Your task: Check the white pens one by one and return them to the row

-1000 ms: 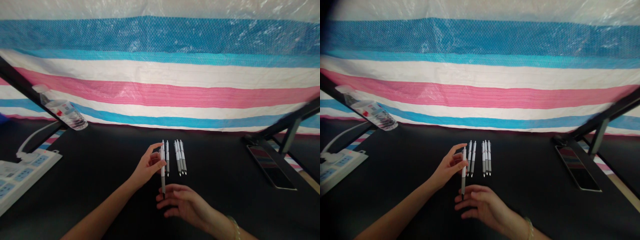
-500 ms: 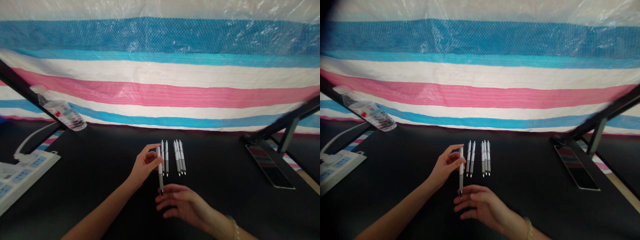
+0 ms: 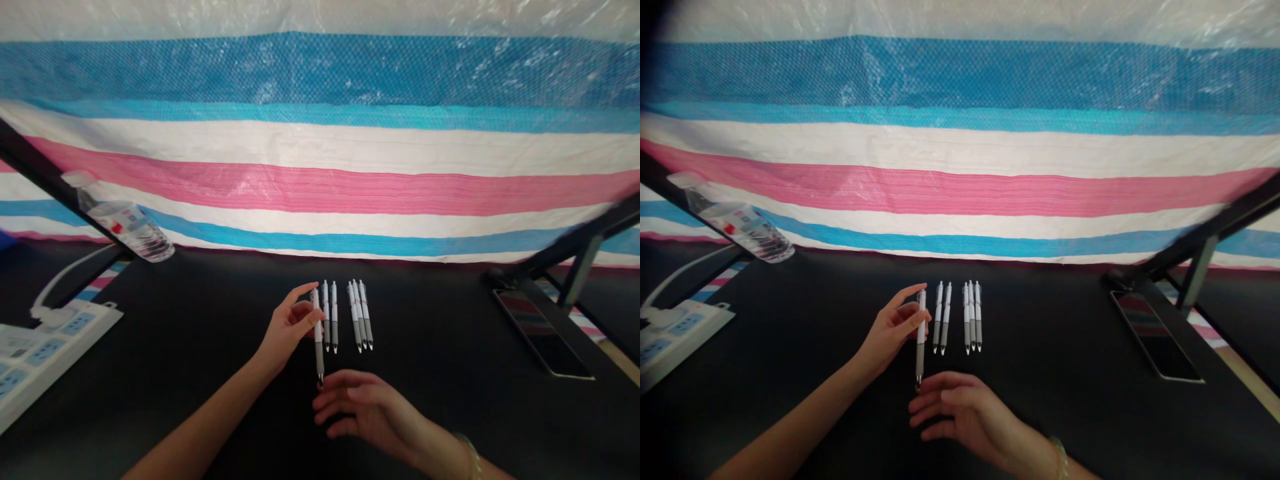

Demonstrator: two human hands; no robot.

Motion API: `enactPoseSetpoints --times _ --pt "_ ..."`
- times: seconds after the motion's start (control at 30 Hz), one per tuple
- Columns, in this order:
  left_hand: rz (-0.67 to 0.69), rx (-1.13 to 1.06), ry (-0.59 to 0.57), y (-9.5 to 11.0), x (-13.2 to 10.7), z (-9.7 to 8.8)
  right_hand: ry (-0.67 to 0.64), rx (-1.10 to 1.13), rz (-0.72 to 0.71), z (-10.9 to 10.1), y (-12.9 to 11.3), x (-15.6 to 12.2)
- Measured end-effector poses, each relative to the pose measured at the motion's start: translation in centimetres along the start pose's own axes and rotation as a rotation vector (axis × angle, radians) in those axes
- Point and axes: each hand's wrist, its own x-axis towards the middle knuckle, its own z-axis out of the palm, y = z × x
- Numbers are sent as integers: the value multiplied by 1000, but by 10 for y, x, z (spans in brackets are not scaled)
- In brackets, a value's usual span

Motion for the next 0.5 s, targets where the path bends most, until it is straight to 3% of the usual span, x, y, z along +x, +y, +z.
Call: enactPoseSetpoints --times 0.27,0.5 --pt "23 16 12 1 2 -3 1 -15 8 -1 2 -1" --pt "109 278 112 -10 13 -15 24 -47 20 1 2 0"
